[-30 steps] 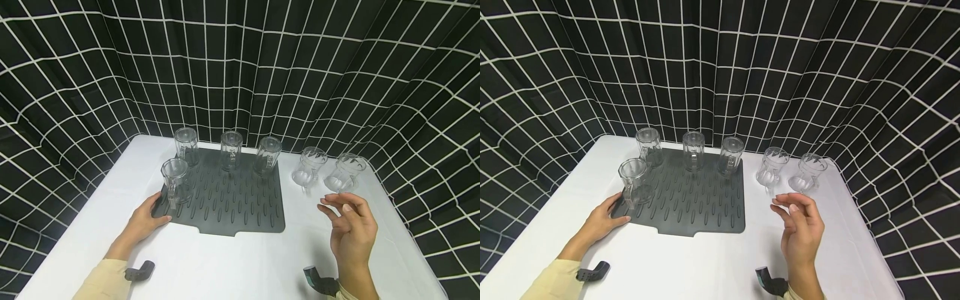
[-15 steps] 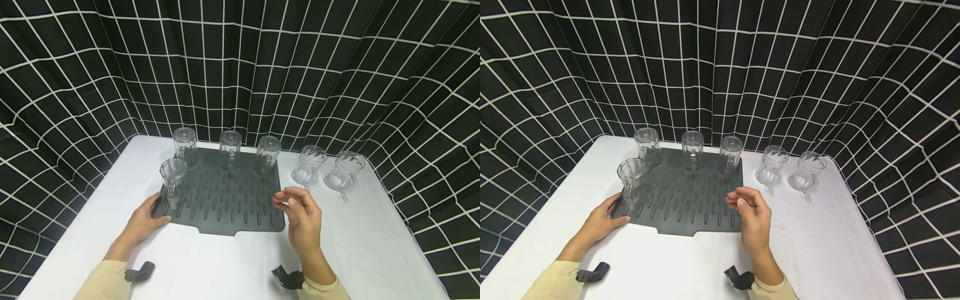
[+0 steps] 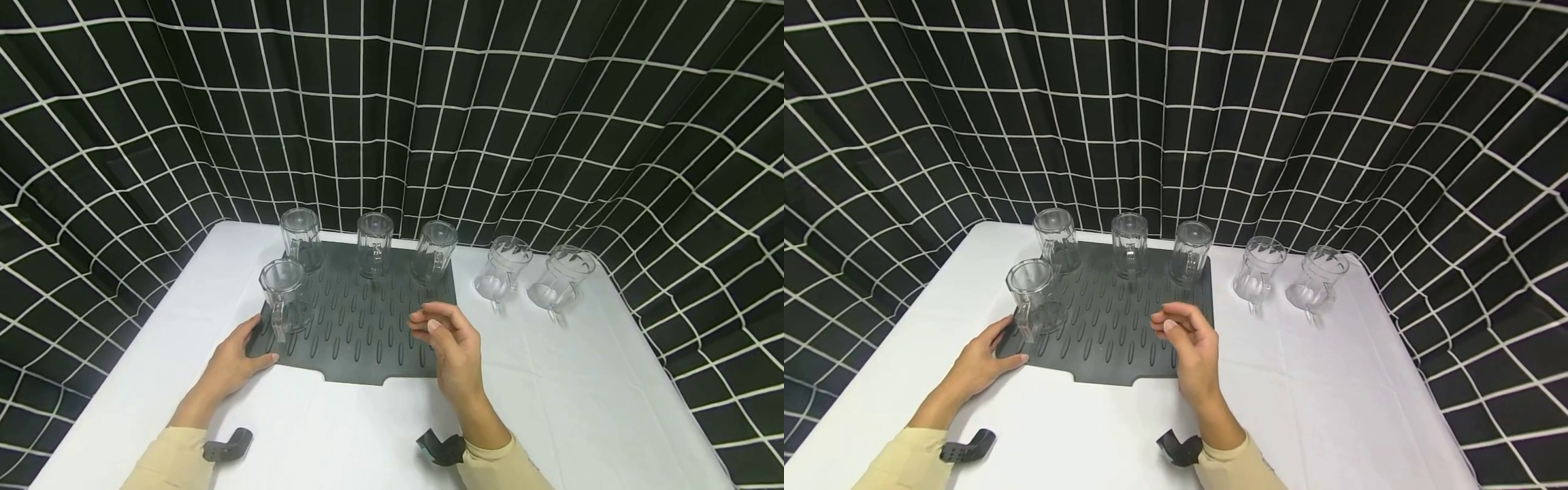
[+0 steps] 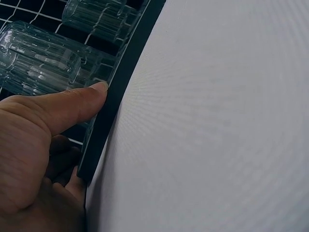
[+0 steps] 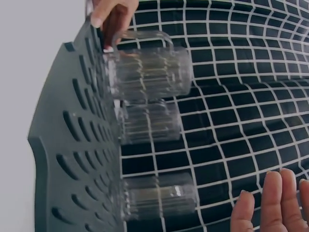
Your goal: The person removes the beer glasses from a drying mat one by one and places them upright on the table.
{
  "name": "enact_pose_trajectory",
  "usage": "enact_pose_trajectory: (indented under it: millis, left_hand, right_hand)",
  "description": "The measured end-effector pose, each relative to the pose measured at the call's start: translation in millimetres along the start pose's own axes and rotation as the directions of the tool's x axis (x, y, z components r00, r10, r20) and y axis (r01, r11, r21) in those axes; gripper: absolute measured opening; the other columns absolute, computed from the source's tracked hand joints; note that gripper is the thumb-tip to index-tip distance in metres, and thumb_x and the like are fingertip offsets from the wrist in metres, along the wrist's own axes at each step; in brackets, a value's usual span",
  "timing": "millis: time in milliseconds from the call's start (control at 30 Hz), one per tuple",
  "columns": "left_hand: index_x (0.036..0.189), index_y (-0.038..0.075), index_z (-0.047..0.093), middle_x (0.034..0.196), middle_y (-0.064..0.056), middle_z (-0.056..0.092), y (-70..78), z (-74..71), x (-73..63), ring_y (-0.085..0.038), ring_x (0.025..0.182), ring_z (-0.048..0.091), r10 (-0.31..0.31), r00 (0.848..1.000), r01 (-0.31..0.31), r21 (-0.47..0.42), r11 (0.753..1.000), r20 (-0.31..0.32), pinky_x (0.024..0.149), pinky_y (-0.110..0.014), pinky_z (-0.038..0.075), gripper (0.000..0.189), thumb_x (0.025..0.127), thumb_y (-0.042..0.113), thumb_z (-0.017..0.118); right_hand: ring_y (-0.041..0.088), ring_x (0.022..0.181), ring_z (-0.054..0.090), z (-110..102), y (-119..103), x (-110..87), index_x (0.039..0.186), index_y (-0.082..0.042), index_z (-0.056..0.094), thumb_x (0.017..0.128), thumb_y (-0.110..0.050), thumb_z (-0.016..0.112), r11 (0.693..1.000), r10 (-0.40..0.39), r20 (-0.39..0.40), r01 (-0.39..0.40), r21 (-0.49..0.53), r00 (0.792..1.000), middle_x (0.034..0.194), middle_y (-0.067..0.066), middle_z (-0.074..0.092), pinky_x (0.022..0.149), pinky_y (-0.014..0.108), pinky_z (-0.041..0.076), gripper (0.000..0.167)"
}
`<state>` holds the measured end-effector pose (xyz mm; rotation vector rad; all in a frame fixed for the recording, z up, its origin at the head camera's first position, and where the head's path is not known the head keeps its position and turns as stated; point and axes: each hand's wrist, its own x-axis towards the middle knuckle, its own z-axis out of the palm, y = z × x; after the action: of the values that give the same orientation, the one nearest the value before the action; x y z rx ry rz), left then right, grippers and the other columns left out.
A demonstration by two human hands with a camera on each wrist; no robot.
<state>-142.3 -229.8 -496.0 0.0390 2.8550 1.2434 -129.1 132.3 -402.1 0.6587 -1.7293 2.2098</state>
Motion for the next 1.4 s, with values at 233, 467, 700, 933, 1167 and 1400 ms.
enact_pose_trajectory:
  millis: [233,467,700,933,1167,1400]
  left_hand:
    - [0.149,-0.004,0.024,0.15,-0.031,0.025,-0.1,-0.5,-1.5,-0.051,0.131,0.032,0.015,1.0,-0.015,-0.005,1.0,-0.014,0.106,-0.057,0.031,0.092,0.081,0.027,0.077]
    - [0.149,-0.003,0.025,0.15,-0.03,0.025,-1.3,1.9,-0.1,-0.05,0.132,0.031,0.012,1.0,-0.012,0.002,1.0,-0.014,0.106,-0.058,0.03,0.09,0.082,0.026,0.077]
    - [0.149,-0.003,0.024,0.15,-0.03,0.025,0.1,2.0,0.7,-0.049,0.133,0.029,0.006,1.0,-0.006,-0.005,1.0,-0.012,0.107,-0.058,0.029,0.091,0.081,0.026,0.077]
    - [0.149,-0.004,0.024,0.15,-0.031,0.025,-0.9,2.3,0.9,-0.049,0.133,0.029,0.0,1.0,0.0,-0.007,1.0,-0.007,0.107,-0.058,0.028,0.091,0.081,0.026,0.077]
    - [0.149,-0.003,0.024,0.149,-0.031,0.026,1.0,1.1,-0.2,-0.05,0.134,0.027,-0.014,1.0,0.014,0.0,1.0,0.003,0.107,-0.061,0.025,0.092,0.081,0.028,0.078]
    - [0.149,-0.004,0.025,0.148,-0.032,0.027,2.0,0.8,-0.1,-0.05,0.134,0.027,-0.009,1.0,0.009,0.003,1.0,-0.004,0.107,-0.062,0.025,0.091,0.081,0.025,0.078]
  right_hand:
    - [0.027,0.091,0.066,17,19,2.5,0.112,0.016,0.052,0.097,-0.003,0.05,0.997,0.074,0.025,-0.073,-0.03,0.997,0.098,0.03,0.061,0.081,0.041,0.056,0.024]
    - [0.027,0.092,0.066,36,38,3.2,0.112,0.011,0.056,0.098,-0.01,0.053,0.986,0.167,0.045,-0.166,-0.017,0.985,0.1,0.029,0.062,0.082,0.047,0.055,0.026]
    - [0.028,0.093,0.065,59,55,6.1,0.113,0.011,0.058,0.098,-0.016,0.056,0.975,0.223,0.063,-0.223,-0.008,0.973,0.101,0.025,0.064,0.085,0.056,0.051,0.031]
    - [0.033,0.098,0.063,83,72,5.6,0.113,0.002,0.063,0.097,-0.02,0.058,0.944,0.329,0.044,-0.328,-0.028,0.943,0.102,0.016,0.067,0.084,0.04,0.052,0.027]
    - [0.021,0.098,0.064,109,87,6.3,0.112,-0.001,0.066,0.096,-0.021,0.059,0.925,0.379,0.021,-0.378,-0.048,0.925,0.1,0.01,0.07,0.09,0.048,0.049,0.026]
    - [0.018,0.098,0.064,132,96,8.5,0.113,-0.001,0.067,0.096,-0.023,0.06,0.916,0.401,0.015,-0.401,-0.03,0.916,0.1,0.013,0.07,0.091,0.052,0.047,0.028]
